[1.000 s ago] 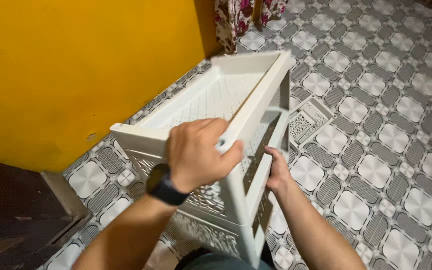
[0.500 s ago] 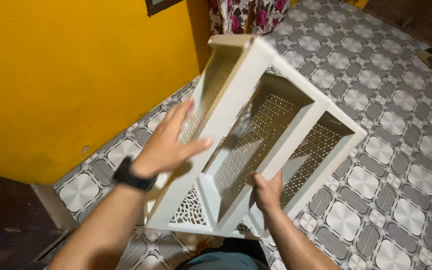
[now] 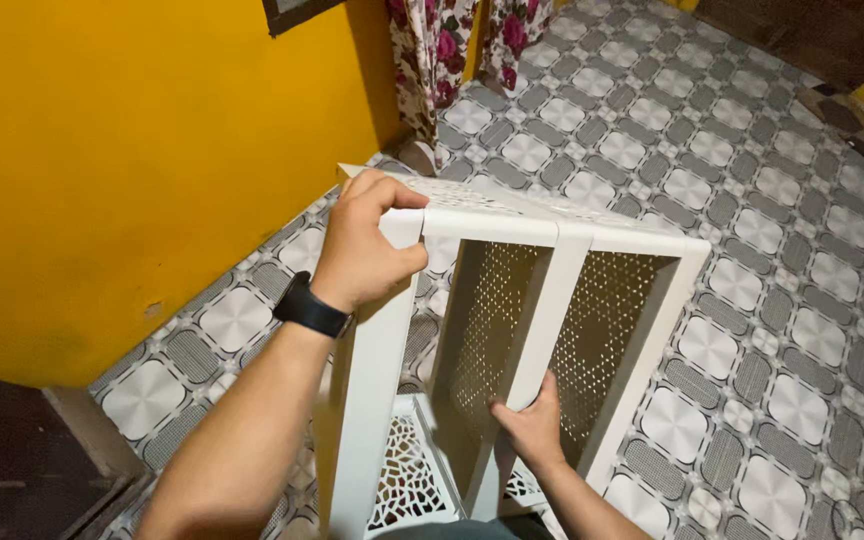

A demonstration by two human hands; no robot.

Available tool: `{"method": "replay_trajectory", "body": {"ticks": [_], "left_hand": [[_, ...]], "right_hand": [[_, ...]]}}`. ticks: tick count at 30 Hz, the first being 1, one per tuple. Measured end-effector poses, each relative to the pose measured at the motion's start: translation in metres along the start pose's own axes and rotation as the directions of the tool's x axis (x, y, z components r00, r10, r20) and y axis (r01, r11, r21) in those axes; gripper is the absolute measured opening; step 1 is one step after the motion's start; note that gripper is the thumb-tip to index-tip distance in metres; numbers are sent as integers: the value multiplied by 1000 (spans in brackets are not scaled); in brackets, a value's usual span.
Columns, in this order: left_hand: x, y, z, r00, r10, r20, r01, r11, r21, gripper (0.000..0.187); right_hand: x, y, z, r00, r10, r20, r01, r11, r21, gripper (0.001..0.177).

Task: The person assembles a white plastic storage basket by hand. They connect the side panels and base, then insert a perforated divider tray into the basket.

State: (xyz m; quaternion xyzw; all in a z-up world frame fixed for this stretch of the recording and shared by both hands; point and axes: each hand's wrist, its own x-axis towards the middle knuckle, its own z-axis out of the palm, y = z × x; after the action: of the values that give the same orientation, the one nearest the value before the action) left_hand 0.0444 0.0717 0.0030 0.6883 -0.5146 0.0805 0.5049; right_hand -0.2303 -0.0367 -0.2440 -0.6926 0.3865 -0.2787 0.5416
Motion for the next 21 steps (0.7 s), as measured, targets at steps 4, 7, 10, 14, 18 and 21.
{"method": "replay_trajectory", "body": {"ticks": [4, 7, 10, 14, 18, 21], "left_hand": [[-7, 20, -13, 1000, -17, 1, 17, 1000, -14, 32], [-16, 36, -11, 1000, 14, -7, -14, 1000, -12, 30], [-29, 46, -7, 1000, 24, -1, -24, 1000, -6, 28], [-46, 56, 7, 998, 63, -2, -63, 998, -11, 27], [-72, 70, 9, 995, 88, 48, -89, 996, 25, 38], [-90, 77, 8, 996, 90, 0, -90, 995, 40, 38]], "right_hand": [[17, 6, -18, 994, -8, 105, -17, 971, 239, 81], [60, -8, -40, 985, -123, 120, 51, 876, 479, 90], [97, -37, -51, 969, -178, 169, 94, 905, 415, 87], [96, -55, -37, 988, -97, 118, 69, 972, 225, 56], [78, -55, -20, 980, -200, 0, 186, 915, 358, 42], [63, -53, -16, 985, -172, -8, 170, 962, 213, 30]]}}
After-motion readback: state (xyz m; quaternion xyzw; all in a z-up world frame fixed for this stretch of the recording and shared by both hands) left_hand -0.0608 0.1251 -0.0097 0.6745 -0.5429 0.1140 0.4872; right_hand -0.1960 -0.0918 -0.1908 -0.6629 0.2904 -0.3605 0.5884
